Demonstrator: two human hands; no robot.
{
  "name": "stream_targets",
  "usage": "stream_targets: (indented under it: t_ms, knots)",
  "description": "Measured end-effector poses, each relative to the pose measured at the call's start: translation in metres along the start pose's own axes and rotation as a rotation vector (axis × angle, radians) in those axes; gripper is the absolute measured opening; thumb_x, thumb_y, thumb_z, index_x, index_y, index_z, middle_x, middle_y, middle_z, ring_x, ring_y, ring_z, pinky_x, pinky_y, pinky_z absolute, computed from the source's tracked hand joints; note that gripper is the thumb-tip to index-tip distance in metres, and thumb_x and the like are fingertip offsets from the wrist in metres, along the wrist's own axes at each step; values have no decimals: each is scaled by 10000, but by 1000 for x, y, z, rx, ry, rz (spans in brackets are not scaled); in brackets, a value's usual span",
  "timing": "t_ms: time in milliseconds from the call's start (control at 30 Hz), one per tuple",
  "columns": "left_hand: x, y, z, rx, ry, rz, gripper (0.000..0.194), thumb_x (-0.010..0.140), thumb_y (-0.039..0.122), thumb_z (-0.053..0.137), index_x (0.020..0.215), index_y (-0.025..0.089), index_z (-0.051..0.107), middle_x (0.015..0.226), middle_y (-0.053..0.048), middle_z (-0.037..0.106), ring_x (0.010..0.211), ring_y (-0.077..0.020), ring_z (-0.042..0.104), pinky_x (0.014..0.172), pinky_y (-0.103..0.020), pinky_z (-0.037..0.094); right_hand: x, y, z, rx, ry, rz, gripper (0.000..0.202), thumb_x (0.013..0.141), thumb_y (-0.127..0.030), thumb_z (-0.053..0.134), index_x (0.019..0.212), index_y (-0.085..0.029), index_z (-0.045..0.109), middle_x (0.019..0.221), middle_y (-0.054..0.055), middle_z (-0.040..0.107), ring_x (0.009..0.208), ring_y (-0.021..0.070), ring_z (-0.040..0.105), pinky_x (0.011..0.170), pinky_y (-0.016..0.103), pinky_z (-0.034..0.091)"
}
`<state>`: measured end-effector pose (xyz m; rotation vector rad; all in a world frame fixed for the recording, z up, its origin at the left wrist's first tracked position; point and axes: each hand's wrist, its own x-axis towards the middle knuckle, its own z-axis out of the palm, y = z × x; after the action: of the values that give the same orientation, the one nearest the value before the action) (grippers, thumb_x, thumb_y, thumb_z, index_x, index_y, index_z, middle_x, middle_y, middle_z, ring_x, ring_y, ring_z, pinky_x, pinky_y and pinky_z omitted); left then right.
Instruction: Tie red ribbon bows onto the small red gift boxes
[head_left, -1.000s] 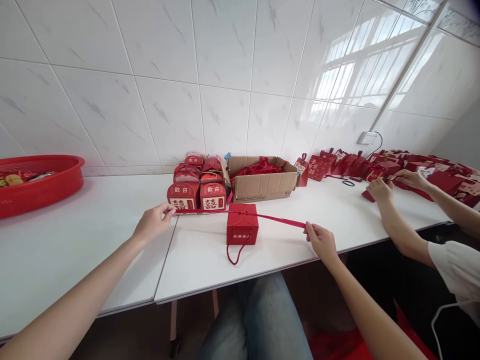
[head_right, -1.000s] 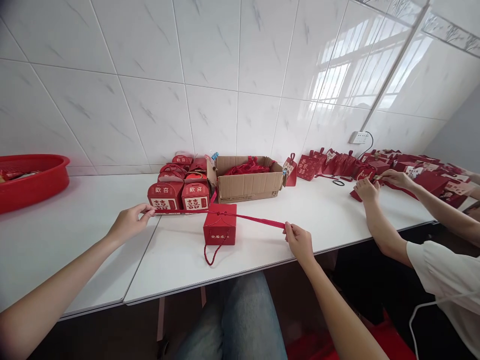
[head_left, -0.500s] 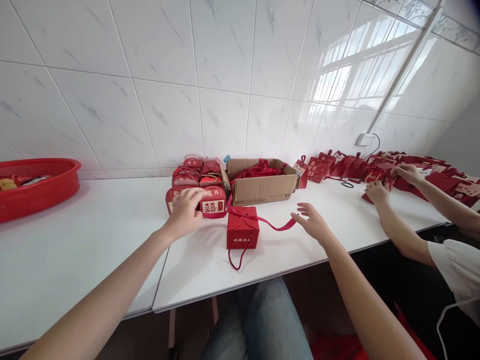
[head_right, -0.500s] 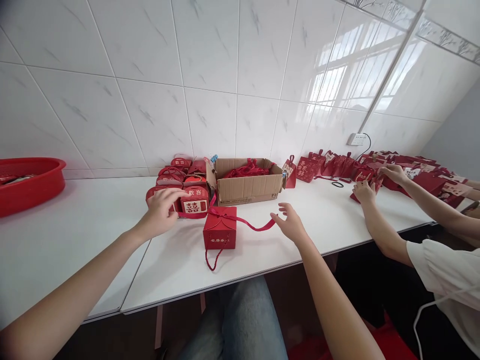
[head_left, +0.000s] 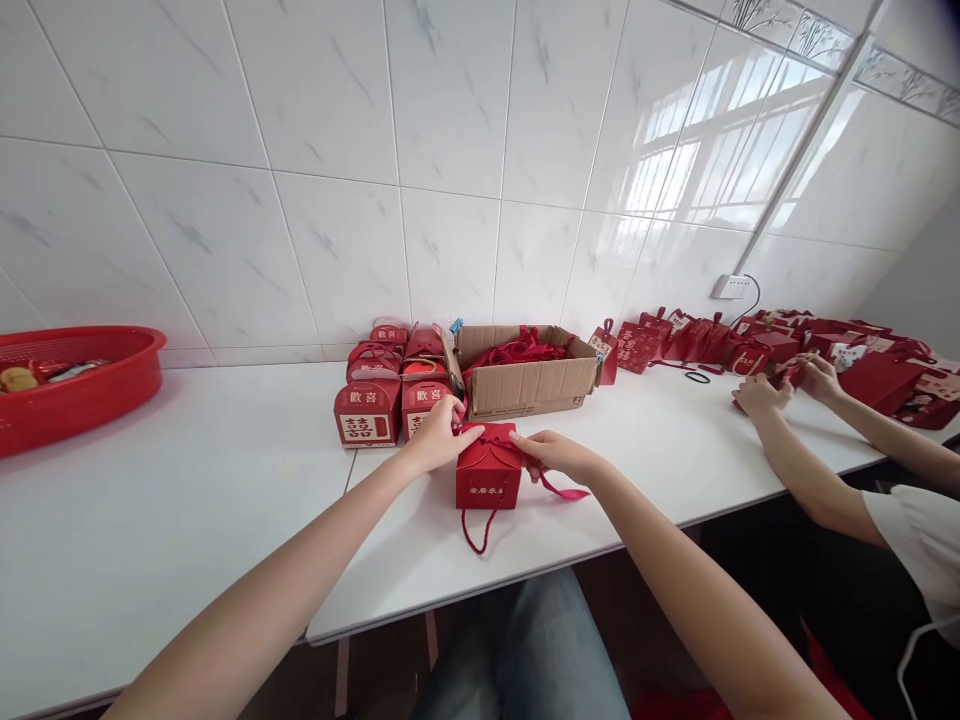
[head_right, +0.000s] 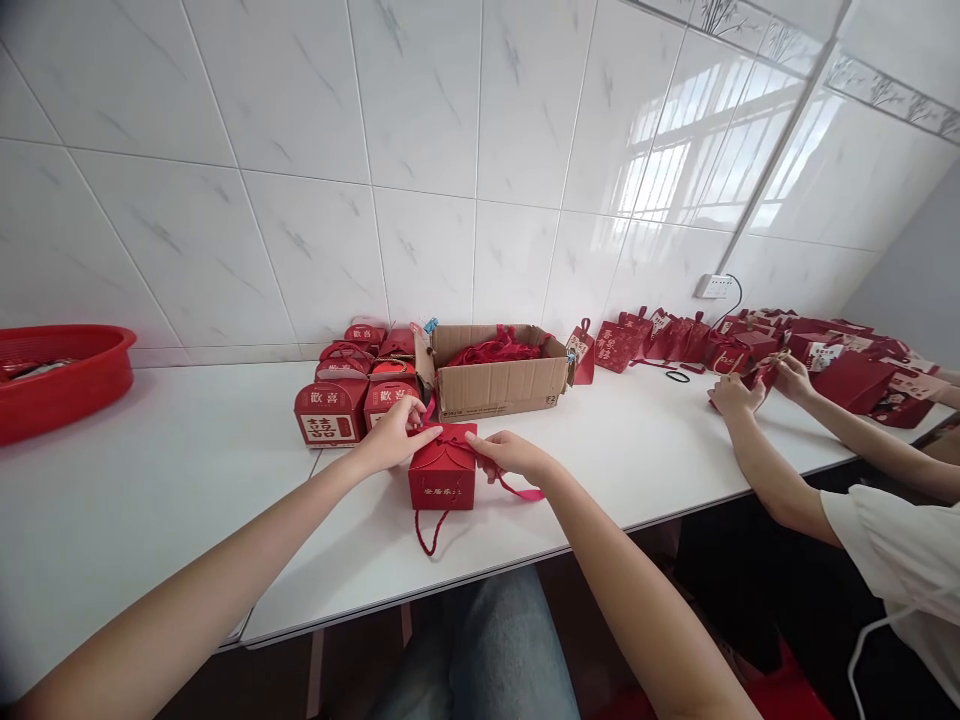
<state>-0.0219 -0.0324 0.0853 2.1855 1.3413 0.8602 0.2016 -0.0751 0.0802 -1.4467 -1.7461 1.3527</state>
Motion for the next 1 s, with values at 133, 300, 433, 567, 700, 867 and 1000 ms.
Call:
stream_targets:
  t_ms: [133, 300, 433, 567, 700, 867, 1000]
  knots:
    - [-2, 6, -6, 67, 13, 99, 223, 777, 415, 584, 806, 200, 534, 853, -36, 559, 824, -210, 554, 730, -344, 450, -3, 4, -9, 295, -145, -75, 406, 736, -528, 675, 654, -143, 575, 600, -14, 517, 570, 97, 477, 625, 264, 402]
    - [-8, 31, -6, 47, 4, 283, 137, 797, 334, 571, 825, 209, 620, 921, -49, 589, 935, -224, 535, 828, -357, 433, -3, -2, -12, 446, -141, -126, 361, 806, -499, 609, 779, -139, 625, 660, -2, 546, 601, 101, 514, 641, 265, 425]
    - [-7, 44, 5, 65, 5, 314, 248, 700, 357, 677, 896, 221, 610, 917, -42, 626, 944, -264, 523, 787, -388, 437, -2, -18, -11, 499, -173, -138, 252, 792, -376, 659, 806, -125, 658, 694, 16, 583, 609, 91, 530, 618, 241, 425]
    - [-2, 42, 17, -76, 90, 236, 207, 727, 242, 606, 926, 220, 555, 895, -29, 612, 849, -206, 571, 706, -327, 462, -6, -28, -15, 558, -170, -148, 167, 757, -287, 696, 832, -140, 673, 743, 13, 618, 605, 76, 545, 632, 237, 444]
    - [-1, 38, 17, -149, 171, 179, 155, 723, 159, 550, 866, 207, 510, 811, -8, 589, 743, -152, 579, 682, -280, 470, -15, -28, -21, 585, -144, -127, 221, 701, -216, 748, 897, -136, 683, 754, 23, 646, 661, 99, 606, 687, 258, 478]
    - [-1, 41, 14, -181, 225, 164, 165, 732, 181, 553, 869, 217, 470, 708, 26, 556, 681, -144, 557, 646, -273, 443, -17, -24, -14, 549, -28, -131, 267, 679, -248, 777, 903, -165, 658, 736, 10, 653, 633, 97, 612, 664, 244, 493]
    - [-1, 45, 14, -206, 224, 153, 258, 730, 226, 572, 942, 224, 425, 662, 52, 506, 627, -141, 515, 642, -286, 427, -5, -26, 5, 458, 74, -162, 342, 663, -296, 775, 961, -163, 671, 706, 20, 649, 616, 109, 589, 635, 255, 489]
